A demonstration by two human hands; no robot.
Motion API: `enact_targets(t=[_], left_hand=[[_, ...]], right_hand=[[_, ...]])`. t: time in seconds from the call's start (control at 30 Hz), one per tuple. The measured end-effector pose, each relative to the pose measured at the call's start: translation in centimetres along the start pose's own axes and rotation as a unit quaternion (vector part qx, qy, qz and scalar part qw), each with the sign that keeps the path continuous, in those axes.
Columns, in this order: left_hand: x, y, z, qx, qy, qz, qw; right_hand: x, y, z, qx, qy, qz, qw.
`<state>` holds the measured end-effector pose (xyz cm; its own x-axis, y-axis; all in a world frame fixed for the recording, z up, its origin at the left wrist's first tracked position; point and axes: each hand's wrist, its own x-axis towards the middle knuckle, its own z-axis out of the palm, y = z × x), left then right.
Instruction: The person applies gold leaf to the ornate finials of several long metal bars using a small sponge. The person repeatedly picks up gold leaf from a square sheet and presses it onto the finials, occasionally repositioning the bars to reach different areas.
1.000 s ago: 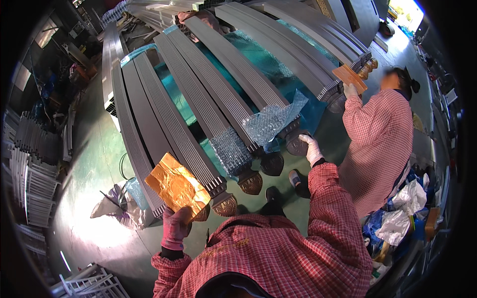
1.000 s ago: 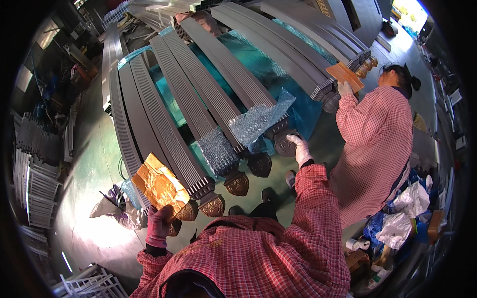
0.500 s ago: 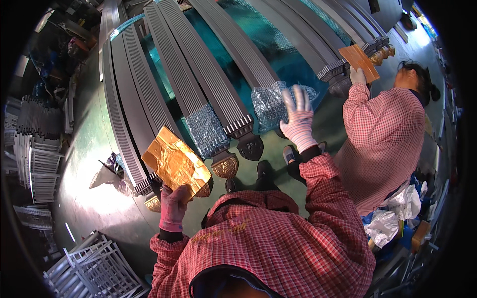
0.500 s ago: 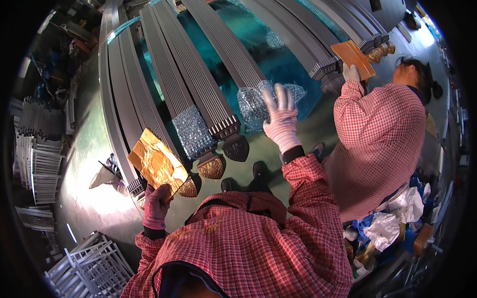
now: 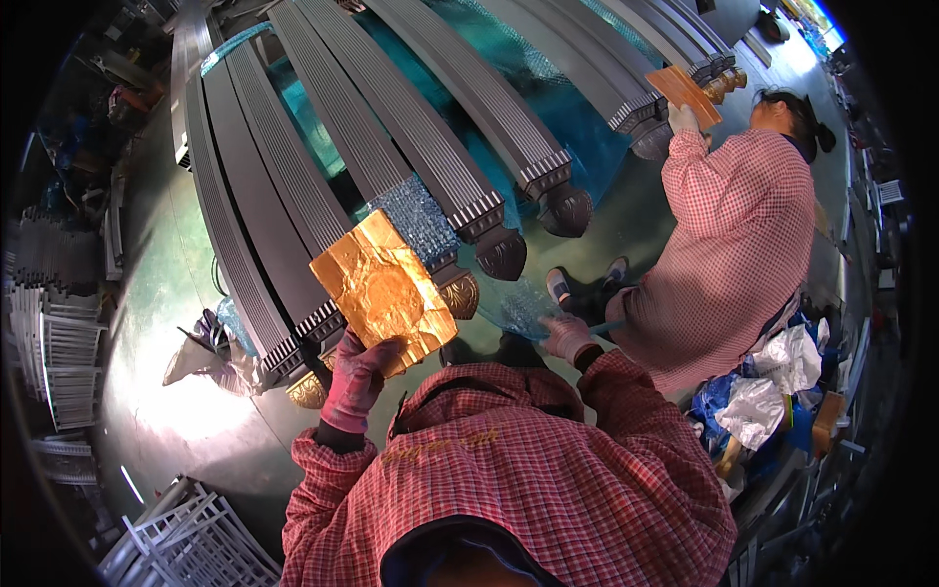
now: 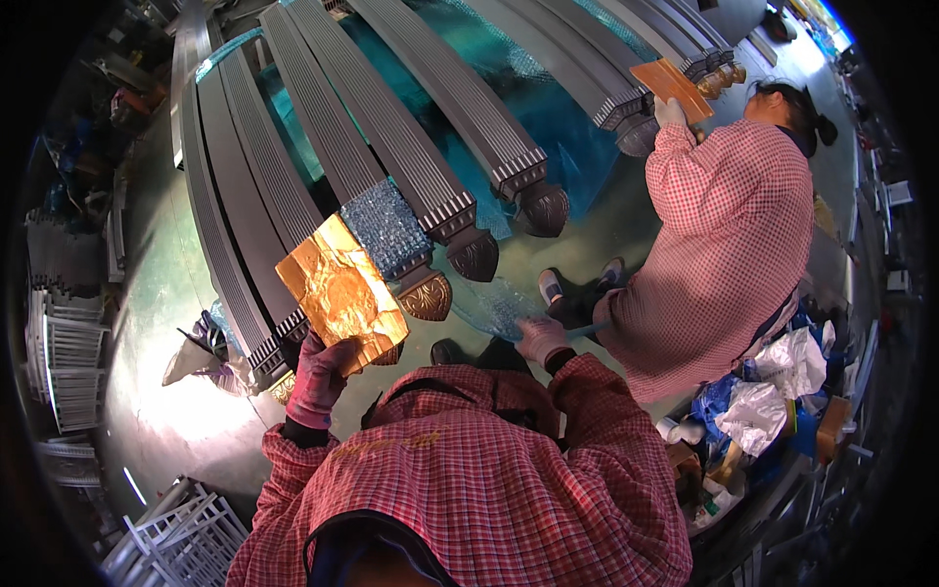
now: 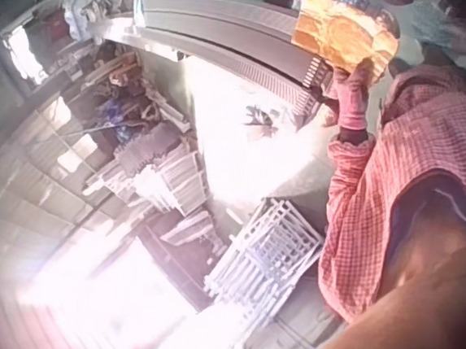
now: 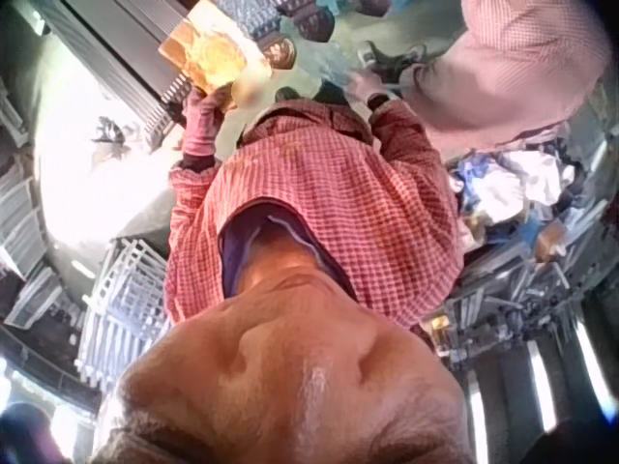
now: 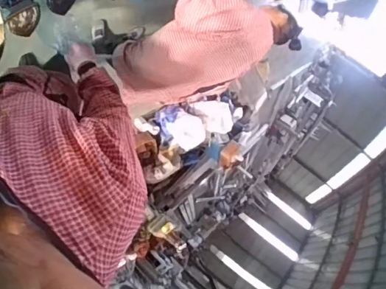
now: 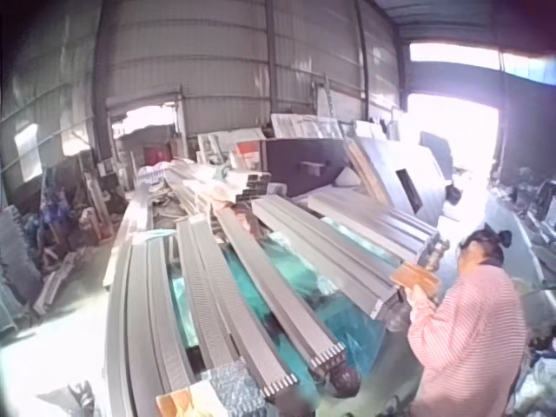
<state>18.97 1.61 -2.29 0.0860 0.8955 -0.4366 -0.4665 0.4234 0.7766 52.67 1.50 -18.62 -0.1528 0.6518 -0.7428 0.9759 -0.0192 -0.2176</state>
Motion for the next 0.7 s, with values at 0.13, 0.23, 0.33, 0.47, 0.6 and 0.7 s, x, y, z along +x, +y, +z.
enact_targets(t=[0.13, 0.23, 0.33, 0.47, 0.6, 0.7], left_hand=[[1.1, -0.9, 1.1, 0.006, -0.103, -0.031, 0.994], [1.5, -1.2, 2.4, 0.06, -0.179, -0.051, 0.981], [1.4, -1.2, 2.7, 0.07, -0.205, -0.088, 0.972], [1.8, -1.4, 3.7, 0.083, -0.238, -0.105, 0.962], [2.4, -2.6, 4.2, 0.061, -0.225, -0.108, 0.966], [2.4, -2.7, 4.7, 0.05, -0.2, -0.111, 0.972]], right_hand=[[-5.1, -7.1, -6.6, 0.386, 0.227, -0.213, 0.869], [-5.6, -10.1, -5.4, 0.793, -0.065, -0.397, 0.458], [-5.1, -11.3, -3.1, 0.774, 0.028, -0.341, 0.532], [-3.6, -10.7, -2.9, 0.904, -0.17, -0.306, 0.244], [-3.5, -10.2, -4.7, 0.915, -0.196, -0.276, 0.219], [-2.7, -6.6, -7.6, 0.788, 0.229, -0.207, 0.533]])
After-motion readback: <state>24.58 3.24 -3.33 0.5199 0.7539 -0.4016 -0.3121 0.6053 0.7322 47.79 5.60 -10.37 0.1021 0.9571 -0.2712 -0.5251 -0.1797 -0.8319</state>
